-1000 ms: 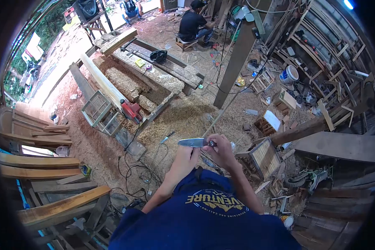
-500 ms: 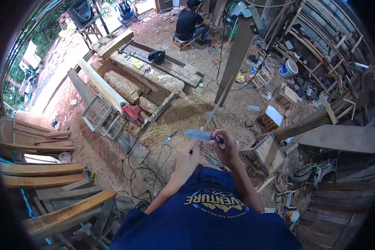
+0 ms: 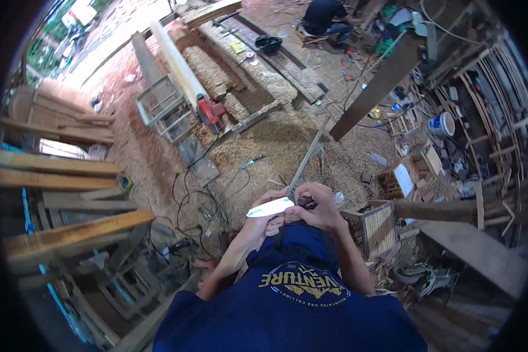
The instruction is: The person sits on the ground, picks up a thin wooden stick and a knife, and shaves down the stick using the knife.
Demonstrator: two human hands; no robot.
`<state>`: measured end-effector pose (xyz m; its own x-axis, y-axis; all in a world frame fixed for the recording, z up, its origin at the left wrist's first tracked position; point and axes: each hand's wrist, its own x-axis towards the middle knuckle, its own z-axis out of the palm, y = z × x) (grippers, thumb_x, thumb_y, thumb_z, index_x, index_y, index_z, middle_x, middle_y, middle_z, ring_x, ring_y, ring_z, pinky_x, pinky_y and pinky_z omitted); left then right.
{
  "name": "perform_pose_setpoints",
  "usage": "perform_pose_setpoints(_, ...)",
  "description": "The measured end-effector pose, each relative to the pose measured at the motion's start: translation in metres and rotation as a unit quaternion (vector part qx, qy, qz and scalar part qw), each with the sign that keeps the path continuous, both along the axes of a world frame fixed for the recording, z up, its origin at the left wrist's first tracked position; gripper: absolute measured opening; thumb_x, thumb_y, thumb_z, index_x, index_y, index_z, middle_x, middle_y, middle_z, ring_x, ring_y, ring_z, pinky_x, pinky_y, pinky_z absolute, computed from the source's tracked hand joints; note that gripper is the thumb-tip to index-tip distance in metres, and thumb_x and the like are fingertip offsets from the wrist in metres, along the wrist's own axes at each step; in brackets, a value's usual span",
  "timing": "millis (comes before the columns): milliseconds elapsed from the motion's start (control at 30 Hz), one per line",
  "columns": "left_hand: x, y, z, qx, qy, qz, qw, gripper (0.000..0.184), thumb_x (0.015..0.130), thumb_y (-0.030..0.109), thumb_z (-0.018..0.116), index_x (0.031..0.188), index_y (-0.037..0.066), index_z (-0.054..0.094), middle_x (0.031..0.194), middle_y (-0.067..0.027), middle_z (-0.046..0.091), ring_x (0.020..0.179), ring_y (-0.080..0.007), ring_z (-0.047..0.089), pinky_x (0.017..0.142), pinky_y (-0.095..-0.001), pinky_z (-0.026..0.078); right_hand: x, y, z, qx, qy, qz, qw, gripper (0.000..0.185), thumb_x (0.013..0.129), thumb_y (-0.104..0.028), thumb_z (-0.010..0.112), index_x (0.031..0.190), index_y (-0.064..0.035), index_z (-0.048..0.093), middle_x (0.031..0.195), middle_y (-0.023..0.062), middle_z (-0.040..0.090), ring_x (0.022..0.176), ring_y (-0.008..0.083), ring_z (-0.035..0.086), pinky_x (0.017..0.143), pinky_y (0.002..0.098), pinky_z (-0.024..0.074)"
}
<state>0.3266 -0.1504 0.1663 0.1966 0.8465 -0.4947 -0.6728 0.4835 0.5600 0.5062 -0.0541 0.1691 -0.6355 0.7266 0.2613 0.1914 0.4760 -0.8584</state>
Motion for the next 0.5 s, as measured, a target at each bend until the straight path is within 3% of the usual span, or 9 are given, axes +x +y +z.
perform_pose_setpoints(133, 0.013, 0.002, -0.002, -0.038, -0.009, 0.053, 0.998, 0.032, 0.102, 0.018, 0.049, 0.134, 0.020, 0.051, 0.066, 0.0045, 0.041, 0.047, -0.0013, 0.031, 0.039, -0.0175, 0.018, -0.002, 0.019, -0.010, -0.002, -0.025, 0.017, 1.000, 0.036, 0.070, -0.031, 0.087, 0.086, -0.0074, 0.064, 0.073, 0.0057, 0.064, 0.065, 0.0191, 0.063, 0.060, 0.0305, 0.0493)
perform_pose_setpoints(233, 0.028, 0.007, -0.010, -0.008, -0.024, 0.131, 0.991, 0.032, 0.103, 0.019, 0.048, 0.134, 0.020, 0.050, 0.065, 0.0054, 0.038, 0.046, -0.0017, 0.027, 0.039, -0.0182, 0.016, 0.003, 0.052, -0.024, 0.027, -0.006, 0.030, 0.999, 0.038, 0.068, -0.032, 0.088, 0.084, -0.0073, 0.063, 0.072, 0.0064, 0.064, 0.061, 0.0199, 0.062, 0.058, 0.0303, 0.0491)
perform_pose_setpoints(333, 0.050, 0.014, -0.003, -0.007, -0.018, 0.168, 0.986, 0.033, 0.103, 0.019, 0.049, 0.136, 0.021, 0.048, 0.064, 0.0057, 0.034, 0.045, -0.0025, 0.024, 0.039, -0.0189, 0.015, 0.034, 0.124, -0.048, -0.044, -0.026, -0.071, 0.996, 0.038, 0.071, -0.032, 0.086, 0.083, -0.0070, 0.061, 0.068, 0.0063, 0.062, 0.058, 0.0202, 0.061, 0.056, 0.0304, 0.0489)
perform_pose_setpoints(367, 0.059, 0.020, -0.003, -0.028, 0.012, 0.154, 0.988, 0.034, 0.102, 0.020, 0.050, 0.136, 0.023, 0.047, 0.064, 0.0056, 0.032, 0.045, -0.0032, 0.023, 0.038, -0.0197, 0.015, 0.044, 0.136, -0.050, -0.038, -0.043, -0.055, 0.997, 0.038, 0.072, -0.033, 0.085, 0.083, -0.0070, 0.060, 0.067, 0.0064, 0.062, 0.057, 0.0204, 0.061, 0.056, 0.0308, 0.0488)
perform_pose_setpoints(500, 0.091, 0.057, -0.037, -0.007, -0.068, 0.244, 0.967, 0.032, 0.103, 0.018, 0.048, 0.135, 0.019, 0.049, 0.064, 0.0058, 0.035, 0.046, -0.0027, 0.026, 0.039, -0.0199, 0.019, 0.063, 0.160, -0.041, 0.016, -0.087, -0.011, 0.996, 0.039, 0.076, -0.037, 0.082, 0.083, -0.0070, 0.058, 0.062, 0.0070, 0.060, 0.055, 0.0214, 0.060, 0.055, 0.0325, 0.0483)
